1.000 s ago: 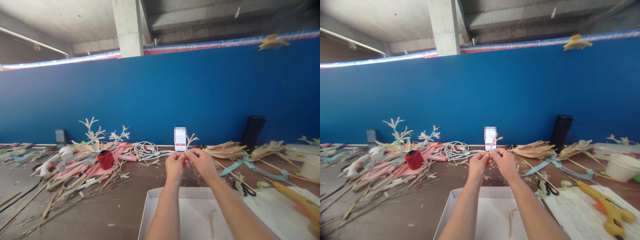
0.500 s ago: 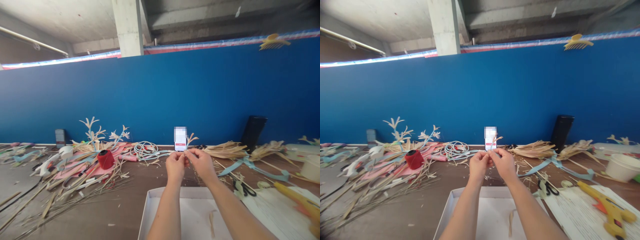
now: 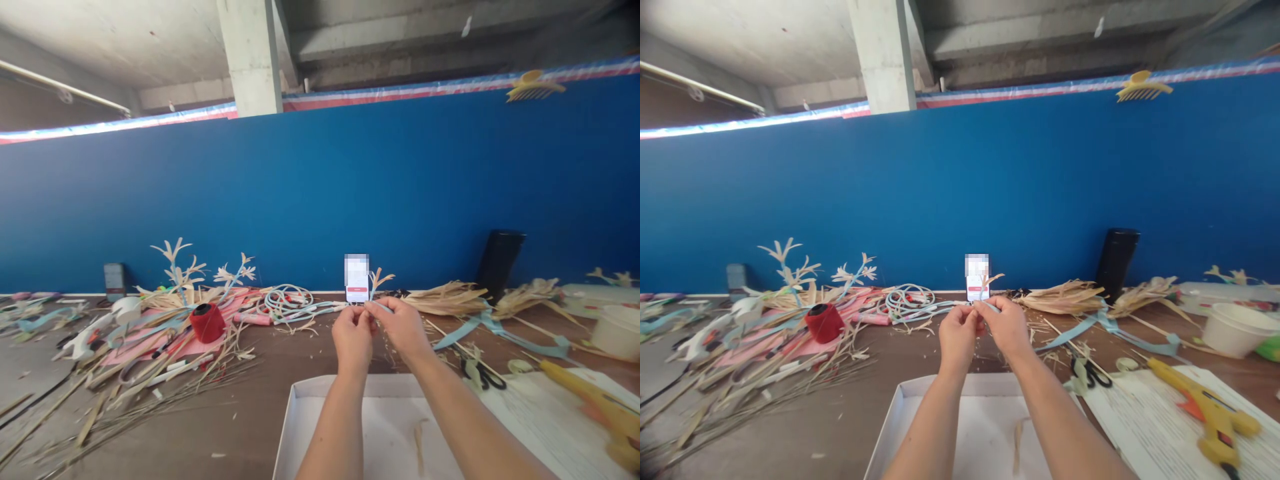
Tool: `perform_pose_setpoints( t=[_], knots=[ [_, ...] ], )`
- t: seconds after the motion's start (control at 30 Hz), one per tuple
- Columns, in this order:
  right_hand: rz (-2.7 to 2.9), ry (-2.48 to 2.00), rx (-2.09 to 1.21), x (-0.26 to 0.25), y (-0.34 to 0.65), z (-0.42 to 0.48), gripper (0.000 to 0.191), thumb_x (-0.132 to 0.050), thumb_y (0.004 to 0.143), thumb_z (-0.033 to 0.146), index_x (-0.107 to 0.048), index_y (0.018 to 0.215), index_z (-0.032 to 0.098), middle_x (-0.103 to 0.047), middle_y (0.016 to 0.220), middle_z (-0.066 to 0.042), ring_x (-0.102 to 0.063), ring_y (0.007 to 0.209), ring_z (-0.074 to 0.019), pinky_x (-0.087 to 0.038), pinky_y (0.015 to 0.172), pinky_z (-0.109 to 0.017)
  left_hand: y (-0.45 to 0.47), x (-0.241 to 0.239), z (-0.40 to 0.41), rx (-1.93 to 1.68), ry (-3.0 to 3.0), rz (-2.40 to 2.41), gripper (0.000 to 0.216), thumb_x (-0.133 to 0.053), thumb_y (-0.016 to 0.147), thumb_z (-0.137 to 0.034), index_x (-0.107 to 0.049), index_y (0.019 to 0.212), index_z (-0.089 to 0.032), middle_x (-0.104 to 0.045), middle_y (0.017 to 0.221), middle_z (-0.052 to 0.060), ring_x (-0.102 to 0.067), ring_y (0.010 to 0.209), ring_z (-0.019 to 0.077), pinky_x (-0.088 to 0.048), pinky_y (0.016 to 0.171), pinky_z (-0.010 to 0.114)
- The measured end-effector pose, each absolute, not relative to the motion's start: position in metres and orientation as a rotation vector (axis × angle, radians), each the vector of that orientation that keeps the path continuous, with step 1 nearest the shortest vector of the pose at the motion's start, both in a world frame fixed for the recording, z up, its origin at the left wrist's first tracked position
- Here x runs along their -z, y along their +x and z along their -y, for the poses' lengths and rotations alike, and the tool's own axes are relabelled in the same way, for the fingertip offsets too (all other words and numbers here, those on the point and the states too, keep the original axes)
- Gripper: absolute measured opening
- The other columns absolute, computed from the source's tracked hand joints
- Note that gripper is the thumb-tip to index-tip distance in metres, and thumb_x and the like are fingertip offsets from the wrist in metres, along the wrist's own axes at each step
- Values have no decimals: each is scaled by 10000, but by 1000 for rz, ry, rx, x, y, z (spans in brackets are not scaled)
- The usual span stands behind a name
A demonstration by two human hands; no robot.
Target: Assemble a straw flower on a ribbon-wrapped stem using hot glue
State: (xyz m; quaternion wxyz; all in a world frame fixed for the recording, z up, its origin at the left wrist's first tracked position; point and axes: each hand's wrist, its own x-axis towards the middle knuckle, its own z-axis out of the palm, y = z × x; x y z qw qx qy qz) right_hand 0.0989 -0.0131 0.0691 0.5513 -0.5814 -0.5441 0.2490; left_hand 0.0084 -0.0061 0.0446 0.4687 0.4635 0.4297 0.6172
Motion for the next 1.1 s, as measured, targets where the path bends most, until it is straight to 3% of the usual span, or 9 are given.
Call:
perform_pose_setpoints(
  t=[0.5,0.8,1.1],
  knots=[
    [1346,-1357,-593,-78,109,15,261,-551,701,417,-641,691,172,-652,636,-26,-573,611,-174,-434,567,-259,6,-45,4,-1307,1043,-741,284,-621,703,-392,-616,778,-118,-644,705,69,-618,633,157,-525,637,319],
    [1413,-1204,-749,-73,113,12,334,-557,707,475,-659,707,157,-630,613,-27,-554,598,-164,-429,590,-270,-10,-50,8,-1127,919,-567,322,-728,604,-368,-623,754,-104,-606,710,59,-574,647,116,-499,631,263],
    [1446,-1083,-832,-75,112,14,294,-558,736,433,-676,793,170,-671,774,-45,-573,700,-173,-429,646,-271,-10,-48,4,-1212,925,-589,260,-736,594,-298,-636,732,-101,-578,638,14,-540,580,86,-447,625,232]
  ],
)
